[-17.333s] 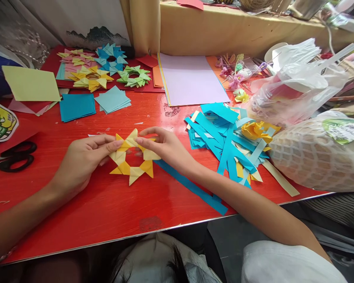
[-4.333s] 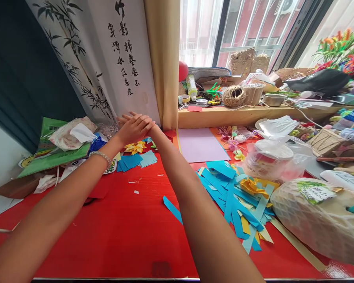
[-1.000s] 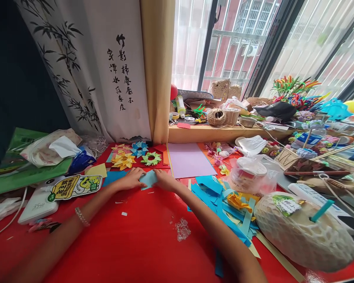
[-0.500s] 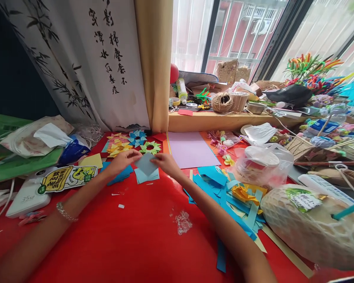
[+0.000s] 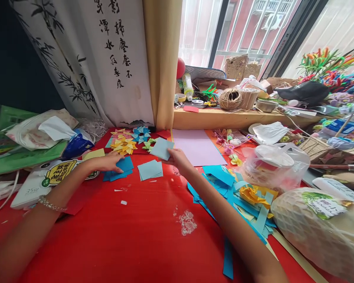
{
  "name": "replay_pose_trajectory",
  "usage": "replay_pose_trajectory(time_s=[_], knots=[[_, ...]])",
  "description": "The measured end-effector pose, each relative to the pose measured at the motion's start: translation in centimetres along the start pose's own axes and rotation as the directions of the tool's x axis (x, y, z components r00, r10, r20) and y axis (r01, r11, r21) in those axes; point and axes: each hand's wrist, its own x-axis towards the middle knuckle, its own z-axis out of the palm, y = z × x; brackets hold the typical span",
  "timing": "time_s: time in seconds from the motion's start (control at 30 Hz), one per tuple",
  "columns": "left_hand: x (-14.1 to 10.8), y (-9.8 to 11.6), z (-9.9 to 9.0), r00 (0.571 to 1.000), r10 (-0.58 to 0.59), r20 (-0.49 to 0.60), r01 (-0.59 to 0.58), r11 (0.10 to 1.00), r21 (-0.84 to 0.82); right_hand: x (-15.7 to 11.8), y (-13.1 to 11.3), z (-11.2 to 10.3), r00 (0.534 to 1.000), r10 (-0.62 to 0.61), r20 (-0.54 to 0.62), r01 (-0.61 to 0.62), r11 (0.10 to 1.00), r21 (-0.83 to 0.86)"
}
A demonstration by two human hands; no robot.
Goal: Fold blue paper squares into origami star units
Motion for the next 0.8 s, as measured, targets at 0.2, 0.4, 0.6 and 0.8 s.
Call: replay_pose_trajectory(time_s=[0.2,0.4,0.6,0.8], knots=[[0.0,-0.6,0.3,0.998,-0.06,-0.007,0.06,0.997,0.043,-0.6,2.5,1.6,0.99,0.078,0.119,-0.062,0.99,-0.13],[0.1,-1.1,-0.4,0.994,-0.036,-0.099,0.038,0.999,0.02,-0.3,4.6,1.8,0.984,0.112,0.136,-0.084,0.977,-0.195],[0.0,-1.7,-1.8,0.979,-0.057,-0.194,0.046,0.997,-0.06,0.0,5.3,1.3,0.981,0.095,0.17,-0.069,0.986,-0.153],[0.2,-1.7,-1.1,0.985,-0.025,-0.168,-0.01,0.979,-0.205,0.1,5.4,1.1,0.977,0.084,0.194,-0.059,0.989,-0.134]])
